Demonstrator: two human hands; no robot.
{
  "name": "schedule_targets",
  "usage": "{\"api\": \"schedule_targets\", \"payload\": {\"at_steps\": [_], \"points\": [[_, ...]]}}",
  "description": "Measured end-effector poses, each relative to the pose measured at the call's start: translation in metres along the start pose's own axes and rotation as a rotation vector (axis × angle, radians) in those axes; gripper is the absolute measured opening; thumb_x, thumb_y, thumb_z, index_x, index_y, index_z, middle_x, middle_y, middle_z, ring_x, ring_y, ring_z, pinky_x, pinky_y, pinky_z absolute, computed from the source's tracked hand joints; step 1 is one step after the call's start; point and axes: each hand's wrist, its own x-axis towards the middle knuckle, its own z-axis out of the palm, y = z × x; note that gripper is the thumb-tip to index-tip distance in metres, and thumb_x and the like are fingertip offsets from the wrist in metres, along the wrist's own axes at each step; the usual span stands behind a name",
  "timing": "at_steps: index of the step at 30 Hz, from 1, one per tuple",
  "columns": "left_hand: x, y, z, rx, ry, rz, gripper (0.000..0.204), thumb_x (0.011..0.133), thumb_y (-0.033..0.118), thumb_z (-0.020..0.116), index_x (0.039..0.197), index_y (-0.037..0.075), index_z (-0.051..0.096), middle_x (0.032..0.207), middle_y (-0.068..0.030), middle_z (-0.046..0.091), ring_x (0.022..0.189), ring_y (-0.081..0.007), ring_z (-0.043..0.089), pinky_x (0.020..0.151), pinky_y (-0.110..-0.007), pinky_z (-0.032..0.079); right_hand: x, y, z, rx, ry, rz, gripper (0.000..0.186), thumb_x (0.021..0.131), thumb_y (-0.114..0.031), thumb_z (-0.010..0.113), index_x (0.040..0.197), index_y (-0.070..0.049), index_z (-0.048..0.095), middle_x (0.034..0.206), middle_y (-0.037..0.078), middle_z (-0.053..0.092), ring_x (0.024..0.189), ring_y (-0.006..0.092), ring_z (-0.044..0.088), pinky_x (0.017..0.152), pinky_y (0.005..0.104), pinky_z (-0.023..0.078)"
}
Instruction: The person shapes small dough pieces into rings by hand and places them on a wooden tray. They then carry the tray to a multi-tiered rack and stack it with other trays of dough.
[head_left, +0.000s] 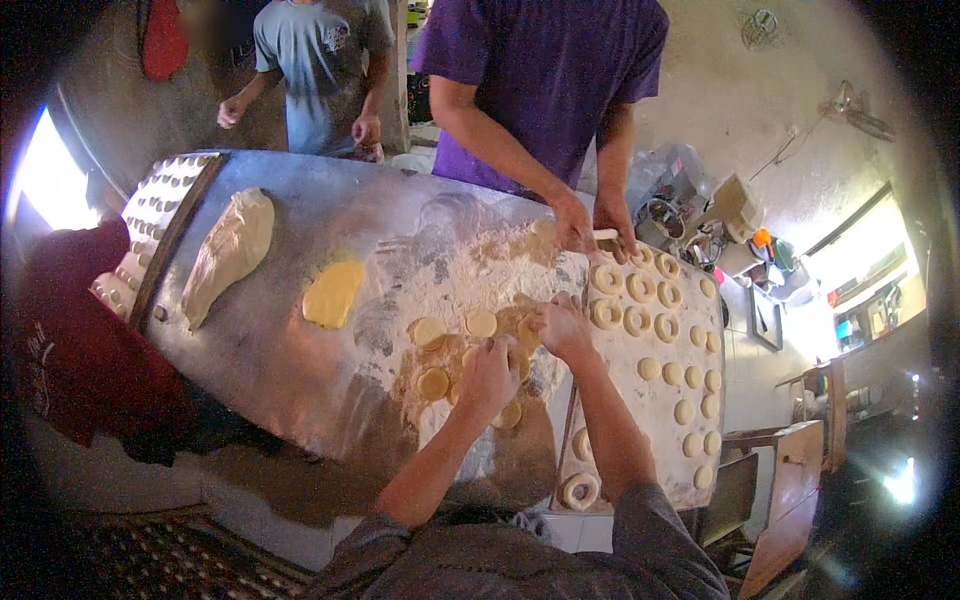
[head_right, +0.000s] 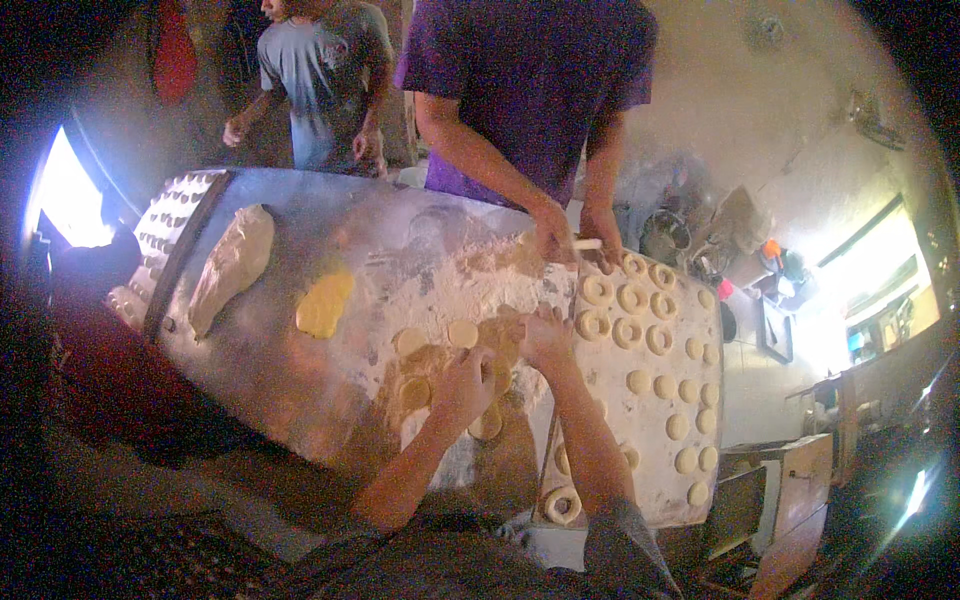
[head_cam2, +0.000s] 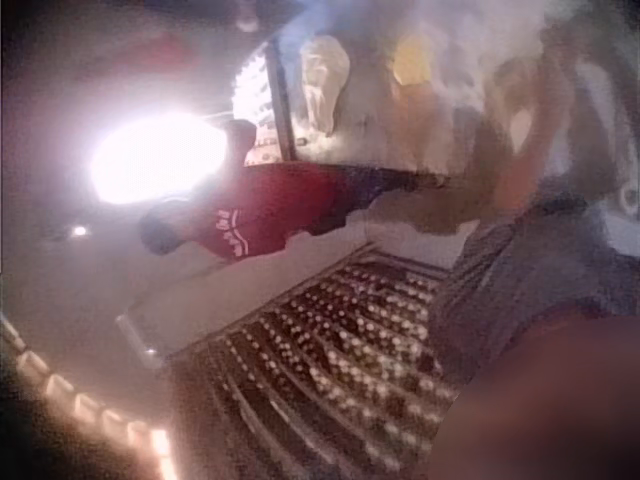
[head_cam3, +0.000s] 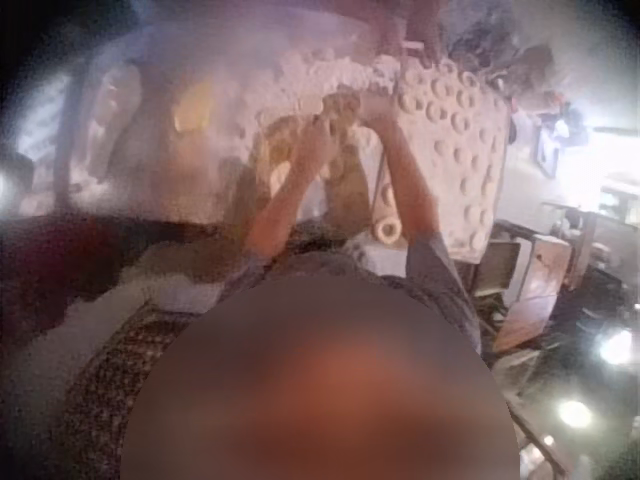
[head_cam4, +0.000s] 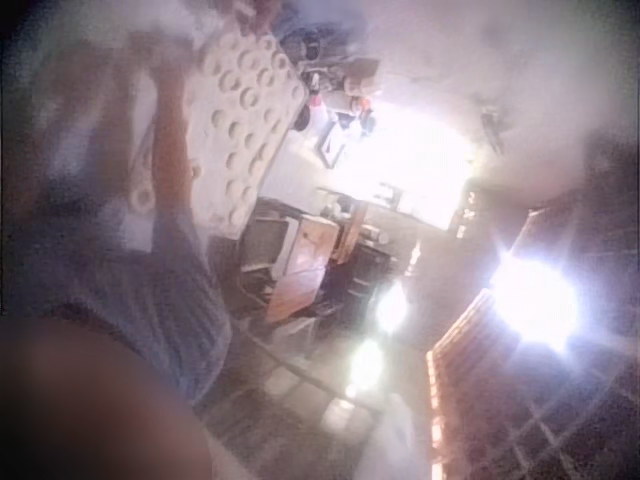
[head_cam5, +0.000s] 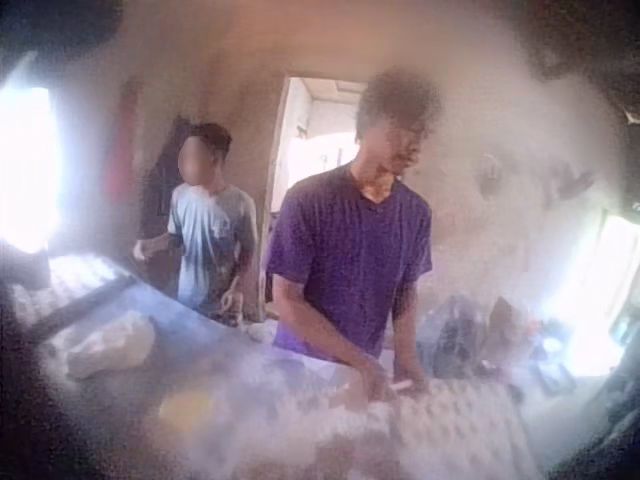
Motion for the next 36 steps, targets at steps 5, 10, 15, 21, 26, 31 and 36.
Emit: {"api": "schedule_targets", "payload": {"at_steps": [5, 10, 15, 21, 26, 31, 36], "points": [[0.024, -0.016, 0.007, -0.040, -0.077, -0.094, 0.032, 0.085, 0.018, 0.064, 0.112, 0.003, 0.059, 0.083, -0.0215, 0.066, 0.081, -0.0400, 0.065, 0.071, -0.047, 0.051, 0.011, 0.011, -0.009, 0.439, -0.314, 0.003, 0.032, 0.079, -0.020, 0.071, 0.103, -0.002, 0.059, 0.094, 0.011, 0.063, 0.085, 0.0278, 0.062, 0.079, 0.0405, 0.050], [0.034, -0.016, -0.005, -0.433, -0.122, -0.096, 0.028, 0.085, 0.024, 0.069, 0.105, 0.006, 0.067, 0.082, -0.0154, 0.068, 0.073, -0.0289, 0.067, 0.068, -0.038, 0.051, -0.021, 0.009, -0.029, 1.180, -0.329, 0.093, 0.046, 0.085, -0.003, 0.068, 0.122, -0.006, 0.040, 0.099, 0.010, 0.062, 0.085, 0.0154, 0.061, 0.071, 0.0308, 0.051], [0.028, 0.013, -0.048, -0.535, -0.210, -0.085, 0.023, 0.082, 0.018, 0.071, 0.102, 0.007, 0.071, 0.084, -0.0124, 0.068, 0.074, -0.0207, 0.068, 0.067, -0.034, 0.050, -0.036, -0.012, -0.045, 1.171, -0.216, 0.141, 0.049, 0.080, -0.006, 0.072, 0.120, -0.006, 0.044, 0.095, 0.010, 0.061, 0.083, 0.0176, 0.060, 0.069, 0.0323, 0.049], [0.032, 0.024, -0.029, -0.283, 0.075, 0.215, 0.027, 0.079, 0.002, 0.063, 0.105, 0.006, 0.066, 0.099, -0.0111, 0.067, 0.089, -0.0250, 0.063, 0.074, -0.037, 0.049, -0.021, -0.034, -0.015, 0.850, 0.297, 0.204, 0.051, 0.081, -0.003, 0.065, 0.128, -0.007, 0.045, 0.111, 0.012, 0.054, 0.097, 0.0208, 0.057, 0.077, 0.0399, 0.048], [0.024, 0.033, 0.005, -0.874, -0.104, -0.105, 0.053, 0.080, -0.012, 0.050, 0.129, 0.006, 0.037, 0.082, -0.0068, 0.053, 0.088, -0.0245, 0.056, 0.077, -0.038, 0.049, -0.069, -0.013, -0.033, 1.998, -0.163, 0.048, 0.044, 0.088, -0.007, 0.056, 0.131, -0.007, 0.046, 0.097, 0.007, 0.059, 0.092, 0.0156, 0.058, 0.075, 0.0322, 0.046], [0.006, 0.060, 0.013, -1.545, -0.167, -0.006, 0.031, 0.092, 0.013, 0.052, 0.121, 0.008, 0.045, 0.074, -0.0010, 0.050, 0.071, -0.0129, 0.054, 0.061, -0.026, 0.047, -0.088, 0.002, -0.043, 1.541, 0.100, 0.394, 0.041, 0.094, -0.028, 0.053, 0.129, -0.007, 0.048, 0.076, 0.002, 0.055, 0.074, 0.0111, 0.054, 0.063, 0.0267, 0.041], [-0.009, 0.101, 0.028, -0.585, -0.117, 0.053, 0.028, 0.100, 0.029, 0.041, 0.116, 0.008, 0.050, 0.075, -0.0164, 0.061, 0.068, -0.0347, 0.062, 0.058, -0.043, 0.049, -0.117, 0.025, -0.053, 1.689, -0.084, 0.190, 0.044, 0.100, -0.034, 0.044, 0.139, -0.014, 0.039, 0.085, 0.004, 0.057, 0.082, 0.0112, 0.054, 0.069, 0.0258, 0.044]]}}
